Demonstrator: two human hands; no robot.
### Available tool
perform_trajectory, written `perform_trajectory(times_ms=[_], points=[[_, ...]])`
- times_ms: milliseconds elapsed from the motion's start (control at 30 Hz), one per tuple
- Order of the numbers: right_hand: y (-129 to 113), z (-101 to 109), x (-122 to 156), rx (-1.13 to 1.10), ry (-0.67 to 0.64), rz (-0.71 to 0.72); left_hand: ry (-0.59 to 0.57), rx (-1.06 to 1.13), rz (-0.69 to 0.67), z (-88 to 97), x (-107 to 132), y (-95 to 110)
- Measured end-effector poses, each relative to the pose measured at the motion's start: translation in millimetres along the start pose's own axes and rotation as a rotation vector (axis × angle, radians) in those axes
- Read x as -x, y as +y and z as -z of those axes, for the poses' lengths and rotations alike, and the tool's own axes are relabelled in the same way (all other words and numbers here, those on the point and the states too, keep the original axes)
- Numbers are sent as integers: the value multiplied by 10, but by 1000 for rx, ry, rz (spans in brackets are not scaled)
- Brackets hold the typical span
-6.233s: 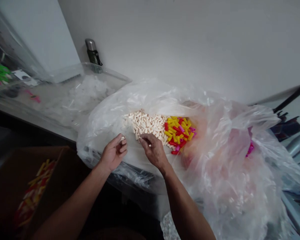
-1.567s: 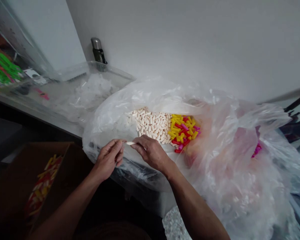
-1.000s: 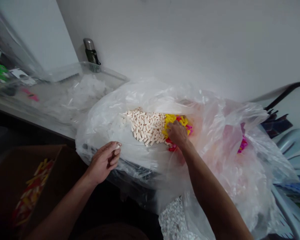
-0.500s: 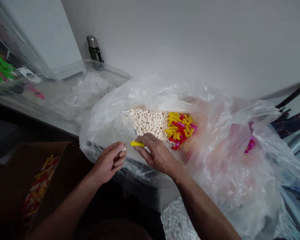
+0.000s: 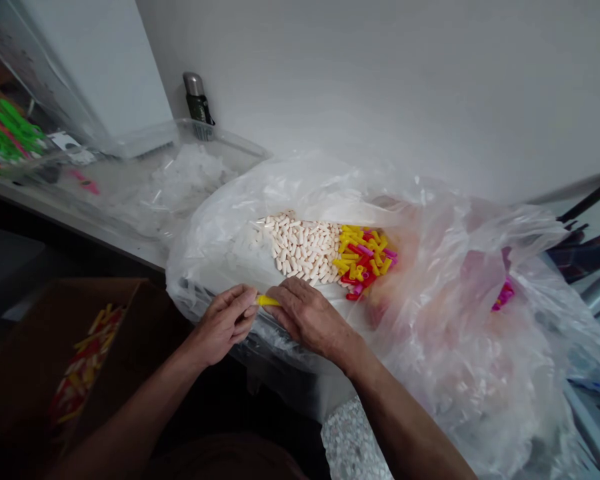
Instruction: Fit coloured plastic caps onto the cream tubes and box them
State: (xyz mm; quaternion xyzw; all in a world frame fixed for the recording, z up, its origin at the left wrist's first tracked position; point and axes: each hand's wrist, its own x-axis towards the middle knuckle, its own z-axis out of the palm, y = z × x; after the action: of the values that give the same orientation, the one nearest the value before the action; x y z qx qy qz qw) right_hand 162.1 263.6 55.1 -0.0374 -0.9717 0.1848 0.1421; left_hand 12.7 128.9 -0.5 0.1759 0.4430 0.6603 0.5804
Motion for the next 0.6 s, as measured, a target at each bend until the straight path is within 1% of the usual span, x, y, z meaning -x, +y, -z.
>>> perform_trajectory(times_ms=[133, 200, 333, 400, 433, 467, 500, 600], points=[[2, -31, 22, -38, -22, -58, -18, -148, -122, 27, 8, -49], [-2, -52, 31, -132, -33, -116, -11, -258, -223, 47, 23, -78], [-33, -84, 43, -393, -71, -253, 25, -523, -435, 94, 64, -118], [-55, -103, 47, -473, -86, -313, 47, -613, -511, 111, 80, -126], [-64, -116, 50, -484, -80, -331, 59, -628, -525, 115, 85, -128], [-71, -133, 53, -467, -65, -327, 63, -619, -511, 117, 89, -130], [-74, -154, 59, -418, -40, -301, 58, -584, -466, 116, 93, -133], [-57, -230, 83, -175, 26, -151, 20, -356, -243, 106, 103, -142]])
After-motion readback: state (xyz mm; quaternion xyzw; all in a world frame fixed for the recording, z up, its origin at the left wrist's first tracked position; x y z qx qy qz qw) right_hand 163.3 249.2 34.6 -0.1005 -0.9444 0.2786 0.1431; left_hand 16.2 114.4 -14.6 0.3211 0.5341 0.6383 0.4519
